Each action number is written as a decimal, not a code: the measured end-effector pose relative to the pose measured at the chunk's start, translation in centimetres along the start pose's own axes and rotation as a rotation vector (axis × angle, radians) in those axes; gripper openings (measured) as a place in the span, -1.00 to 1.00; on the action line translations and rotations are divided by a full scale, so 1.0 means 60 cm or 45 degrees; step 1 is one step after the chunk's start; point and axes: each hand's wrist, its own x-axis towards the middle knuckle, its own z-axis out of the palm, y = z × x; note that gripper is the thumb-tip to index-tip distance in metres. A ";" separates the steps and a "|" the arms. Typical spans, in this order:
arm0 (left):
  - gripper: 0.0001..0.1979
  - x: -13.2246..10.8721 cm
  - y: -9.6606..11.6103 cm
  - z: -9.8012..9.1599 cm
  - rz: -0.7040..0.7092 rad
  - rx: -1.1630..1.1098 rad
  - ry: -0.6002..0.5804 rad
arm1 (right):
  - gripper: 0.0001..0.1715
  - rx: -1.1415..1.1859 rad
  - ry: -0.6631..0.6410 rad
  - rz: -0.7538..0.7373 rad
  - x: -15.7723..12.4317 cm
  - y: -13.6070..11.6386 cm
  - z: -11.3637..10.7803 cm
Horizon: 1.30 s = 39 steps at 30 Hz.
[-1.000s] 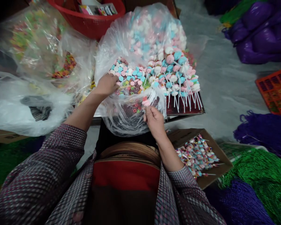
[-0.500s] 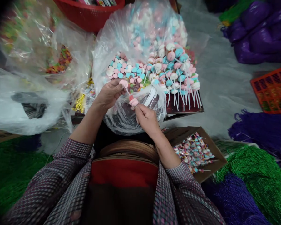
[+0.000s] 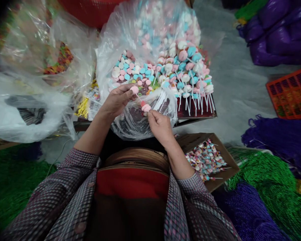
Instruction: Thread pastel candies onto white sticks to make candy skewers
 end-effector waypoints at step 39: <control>-0.67 -0.015 -0.045 0.003 0.583 1.010 -0.102 | -0.46 0.261 -0.076 0.310 -0.006 -0.014 -0.005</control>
